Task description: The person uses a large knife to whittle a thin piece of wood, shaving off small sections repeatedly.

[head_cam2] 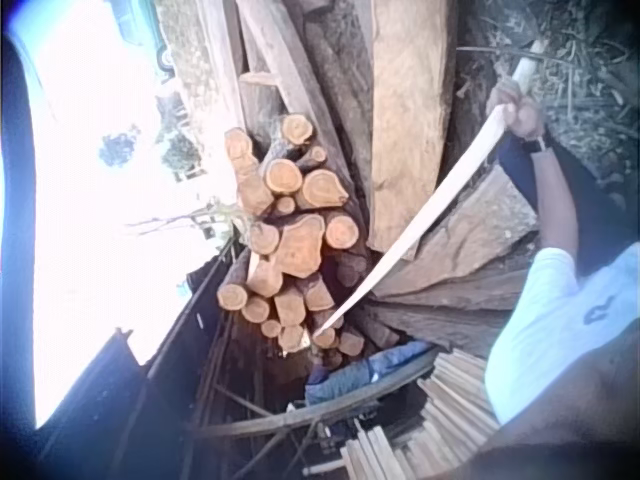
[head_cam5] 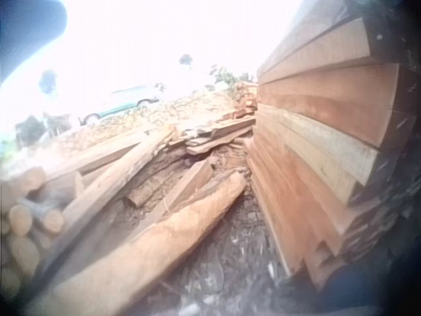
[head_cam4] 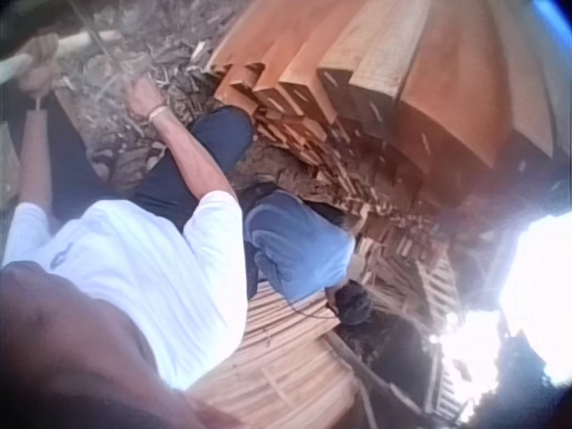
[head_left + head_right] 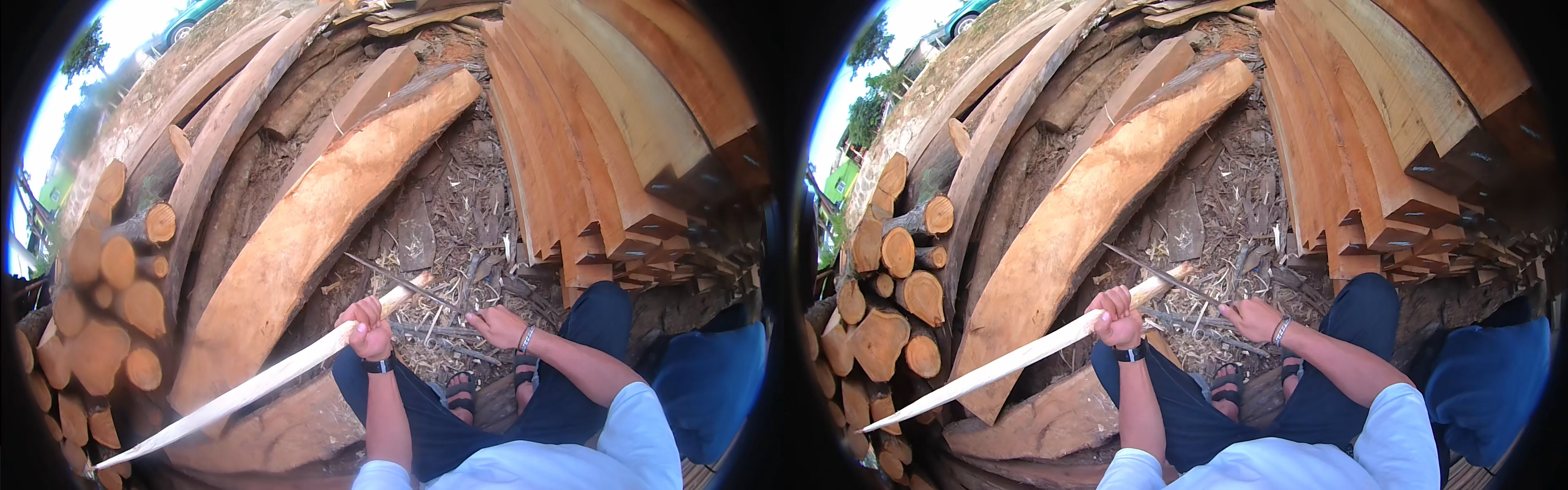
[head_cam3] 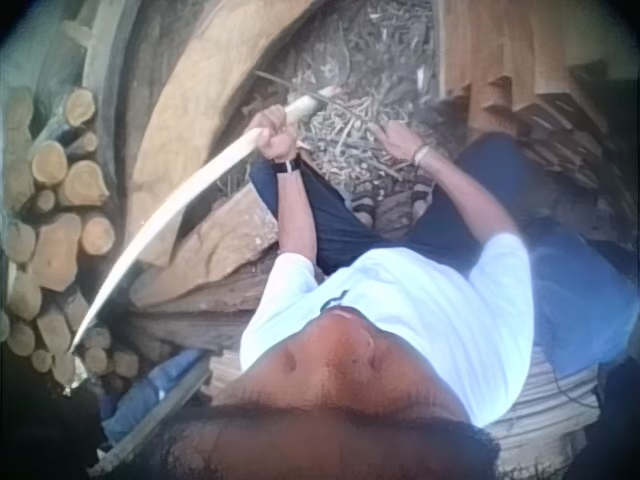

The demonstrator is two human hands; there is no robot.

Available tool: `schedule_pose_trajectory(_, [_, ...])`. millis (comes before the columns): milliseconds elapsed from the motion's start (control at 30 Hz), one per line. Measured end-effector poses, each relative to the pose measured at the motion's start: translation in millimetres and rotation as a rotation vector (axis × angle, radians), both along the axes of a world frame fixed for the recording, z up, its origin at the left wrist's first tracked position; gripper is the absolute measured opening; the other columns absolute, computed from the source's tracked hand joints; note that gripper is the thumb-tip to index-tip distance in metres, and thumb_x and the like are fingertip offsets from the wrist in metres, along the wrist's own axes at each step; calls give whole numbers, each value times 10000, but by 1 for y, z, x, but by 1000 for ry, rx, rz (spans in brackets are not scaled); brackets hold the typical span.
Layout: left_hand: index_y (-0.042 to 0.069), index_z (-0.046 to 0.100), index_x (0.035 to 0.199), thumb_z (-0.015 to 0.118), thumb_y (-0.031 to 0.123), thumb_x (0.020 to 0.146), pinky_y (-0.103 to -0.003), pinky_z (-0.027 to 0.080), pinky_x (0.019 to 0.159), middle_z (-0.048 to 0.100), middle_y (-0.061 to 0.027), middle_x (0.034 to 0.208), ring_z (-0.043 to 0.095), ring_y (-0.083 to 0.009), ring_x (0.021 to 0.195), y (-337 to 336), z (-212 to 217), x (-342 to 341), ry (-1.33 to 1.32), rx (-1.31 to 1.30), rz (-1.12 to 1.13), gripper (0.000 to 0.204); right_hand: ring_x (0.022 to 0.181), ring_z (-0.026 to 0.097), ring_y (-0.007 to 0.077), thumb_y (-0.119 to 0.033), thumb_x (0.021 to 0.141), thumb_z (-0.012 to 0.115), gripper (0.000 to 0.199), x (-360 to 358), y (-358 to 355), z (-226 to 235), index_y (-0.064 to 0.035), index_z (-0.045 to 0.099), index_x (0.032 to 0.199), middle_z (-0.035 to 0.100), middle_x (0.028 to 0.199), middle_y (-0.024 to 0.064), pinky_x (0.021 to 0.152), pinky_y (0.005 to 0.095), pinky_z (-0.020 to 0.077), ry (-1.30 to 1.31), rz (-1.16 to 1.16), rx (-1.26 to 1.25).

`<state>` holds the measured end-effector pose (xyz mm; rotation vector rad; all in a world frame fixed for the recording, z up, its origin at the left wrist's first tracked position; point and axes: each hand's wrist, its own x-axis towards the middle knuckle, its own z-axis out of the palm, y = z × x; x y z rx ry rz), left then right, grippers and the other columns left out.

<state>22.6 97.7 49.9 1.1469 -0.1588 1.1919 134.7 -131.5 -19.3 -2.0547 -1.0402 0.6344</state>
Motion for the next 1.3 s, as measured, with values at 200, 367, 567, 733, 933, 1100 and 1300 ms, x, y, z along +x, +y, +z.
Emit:
schedule_pose_trajectory(200, [125,310,549,558,271,730,-288,205,476,292,4,473,241,-108,433,-3,0,0,-82,-163,-70,339,683,633,485,-524,1015,383,737,13,0,-20,85,629,682,593,640,323,707,545,504,46,-137,-126])
schedule_pose_trajectory(367, [147,293,546,534,317,770,-281,204,456,281,9,457,240,-110,412,5,-11,7,-62,-201,6,371,691,632,491,-525,1016,382,706,0,-1,1,63,635,717,605,656,317,713,552,504,-37,-65,-77])
schedule_pose_trajectory(567, [155,289,554,476,286,798,-278,224,456,283,3,460,246,-121,408,4,-18,13,-115,-405,-11,334,742,651,488,-511,1013,397,647,8,0,-3,56,652,834,637,709,304,739,560,515,-31,-152,-102])
schedule_pose_trajectory(733, [168,327,553,471,292,834,-279,282,522,306,8,477,315,-125,460,7,-25,11,-78,-688,153,340,752,666,473,-504,1006,418,620,-2,-3,21,45,664,855,651,734,304,735,555,531,-96,-110,-199])
schedule_pose_trajectory(933, [151,381,598,525,240,942,-315,353,650,414,-11,573,418,-139,620,10,-23,19,1,-925,144,383,788,665,470,-519,1002,417,652,13,-5,19,69,660,858,657,768,318,767,544,526,-58,-219,-188])
schedule_pose_trajectory(1100, [101,484,801,503,608,953,-451,387,1121,614,-180,982,594,-301,1077,9,-32,20,193,-995,-140,529,790,660,478,-523,1004,411,663,13,-1,20,74,649,842,654,767,317,774,539,519,-54,-260,-170])
schedule_pose_trajectory(1300, [31,545,1003,406,725,907,-593,290,1158,457,-337,1338,397,-459,1336,-12,-29,24,436,-866,-474,715,741,664,475,-549,994,420,672,22,-2,27,60,644,820,651,731,306,712,565,520,-144,-334,-162])
